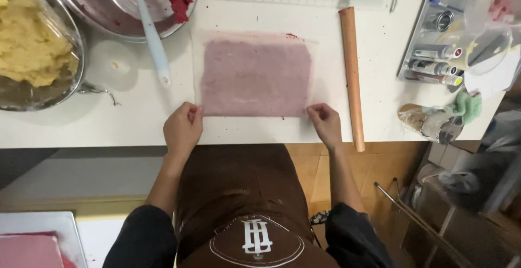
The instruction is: Rolling out red dough or batter between parchment paper using a rolling pin.
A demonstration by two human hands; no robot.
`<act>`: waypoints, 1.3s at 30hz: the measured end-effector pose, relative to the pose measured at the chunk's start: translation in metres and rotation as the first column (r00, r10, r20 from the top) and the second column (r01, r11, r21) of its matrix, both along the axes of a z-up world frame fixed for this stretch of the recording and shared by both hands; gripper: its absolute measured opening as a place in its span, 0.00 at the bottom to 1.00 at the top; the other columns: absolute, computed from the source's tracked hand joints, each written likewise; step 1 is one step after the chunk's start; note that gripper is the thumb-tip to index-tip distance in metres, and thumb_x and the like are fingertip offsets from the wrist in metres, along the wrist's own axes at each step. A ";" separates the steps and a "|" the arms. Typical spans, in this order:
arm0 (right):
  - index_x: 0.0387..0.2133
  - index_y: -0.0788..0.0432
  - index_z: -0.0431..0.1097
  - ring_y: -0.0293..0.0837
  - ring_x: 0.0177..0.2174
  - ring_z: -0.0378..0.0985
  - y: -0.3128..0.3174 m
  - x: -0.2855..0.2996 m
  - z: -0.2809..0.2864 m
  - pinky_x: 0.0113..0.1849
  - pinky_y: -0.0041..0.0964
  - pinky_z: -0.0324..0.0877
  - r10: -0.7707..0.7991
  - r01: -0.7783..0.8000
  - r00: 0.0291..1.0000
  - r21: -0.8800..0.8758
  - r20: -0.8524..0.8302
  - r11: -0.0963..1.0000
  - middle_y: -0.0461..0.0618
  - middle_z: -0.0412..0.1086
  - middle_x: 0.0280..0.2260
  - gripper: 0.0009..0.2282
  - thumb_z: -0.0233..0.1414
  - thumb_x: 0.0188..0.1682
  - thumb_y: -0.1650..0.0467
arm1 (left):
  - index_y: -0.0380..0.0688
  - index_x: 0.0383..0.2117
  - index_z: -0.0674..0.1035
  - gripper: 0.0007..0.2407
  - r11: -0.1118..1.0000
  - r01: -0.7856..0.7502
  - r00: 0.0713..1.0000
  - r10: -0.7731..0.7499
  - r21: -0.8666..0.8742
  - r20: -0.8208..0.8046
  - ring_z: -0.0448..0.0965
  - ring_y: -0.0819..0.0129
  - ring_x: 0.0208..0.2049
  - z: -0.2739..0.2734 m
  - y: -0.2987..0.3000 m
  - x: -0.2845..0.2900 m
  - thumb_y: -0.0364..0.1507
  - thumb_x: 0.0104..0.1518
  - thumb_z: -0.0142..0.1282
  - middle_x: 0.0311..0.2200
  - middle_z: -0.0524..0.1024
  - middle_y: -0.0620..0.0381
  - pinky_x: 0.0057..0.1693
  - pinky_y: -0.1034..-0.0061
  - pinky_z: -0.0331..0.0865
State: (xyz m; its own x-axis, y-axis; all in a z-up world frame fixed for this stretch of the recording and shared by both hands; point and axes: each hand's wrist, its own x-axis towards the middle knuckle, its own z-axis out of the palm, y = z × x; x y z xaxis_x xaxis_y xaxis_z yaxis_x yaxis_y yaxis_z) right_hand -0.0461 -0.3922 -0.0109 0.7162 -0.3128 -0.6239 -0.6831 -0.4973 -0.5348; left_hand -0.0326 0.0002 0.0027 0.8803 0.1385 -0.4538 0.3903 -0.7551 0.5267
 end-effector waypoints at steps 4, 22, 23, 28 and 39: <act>0.32 0.51 0.79 0.40 0.25 0.72 0.000 -0.008 -0.005 0.30 0.35 0.67 -0.005 -0.001 0.997 -0.078 -0.076 0.997 0.45 0.71 0.21 0.09 0.64 0.46 0.60 | 0.47 0.30 0.79 0.09 0.999 -0.031 0.999 0.031 -0.036 0.006 0.80 0.50 0.28 -0.014 0.004 -0.003 0.36 0.62 0.60 0.20 0.74 0.53 0.37 0.60 0.71; 0.72 0.56 0.46 0.51 0.70 0.41 0.083 -0.021 -0.022 0.63 0.59 0.33 0.762 -0.594 0.647 -0.610 0.026 0.524 0.54 0.43 0.72 0.28 0.28 0.61 0.56 | 0.47 0.70 0.61 0.31 0.759 0.547 0.698 -0.646 0.354 0.307 0.55 0.57 0.72 -0.070 -0.046 -0.043 0.50 0.64 0.41 0.72 0.56 0.51 0.71 0.54 0.41; 0.71 0.57 0.45 0.53 0.70 0.41 0.077 -0.022 -0.017 0.63 0.63 0.37 0.771 -0.610 0.637 -0.608 0.005 0.508 0.55 0.43 0.72 0.28 0.32 0.59 0.57 | 0.46 0.71 0.60 0.31 0.774 0.540 0.737 -0.624 0.330 0.260 0.54 0.56 0.72 -0.062 -0.039 -0.043 0.50 0.64 0.40 0.72 0.55 0.50 0.70 0.52 0.41; 0.68 0.56 0.58 0.63 0.65 0.55 -0.018 -0.013 -0.028 0.57 0.72 0.47 0.834 -0.402 0.530 -0.820 0.153 0.406 0.60 0.57 0.66 0.25 0.47 0.56 0.66 | 0.39 0.71 0.57 0.33 0.833 0.522 0.847 -0.531 0.185 0.000 0.47 0.48 0.73 -0.035 -0.017 -0.048 0.52 0.66 0.34 0.73 0.51 0.42 0.71 0.44 0.40; 0.50 0.61 0.66 0.58 0.34 0.79 -0.099 -0.029 0.005 0.33 0.44 0.79 0.459 -0.184 0.785 -0.550 0.416 0.815 0.53 0.63 0.38 0.15 0.58 0.51 0.79 | 0.35 0.67 0.65 0.27 0.836 0.254 0.818 -0.454 0.486 0.352 0.59 0.45 0.69 -0.038 -0.016 -0.084 0.42 0.67 0.44 0.69 0.60 0.39 0.70 0.44 0.40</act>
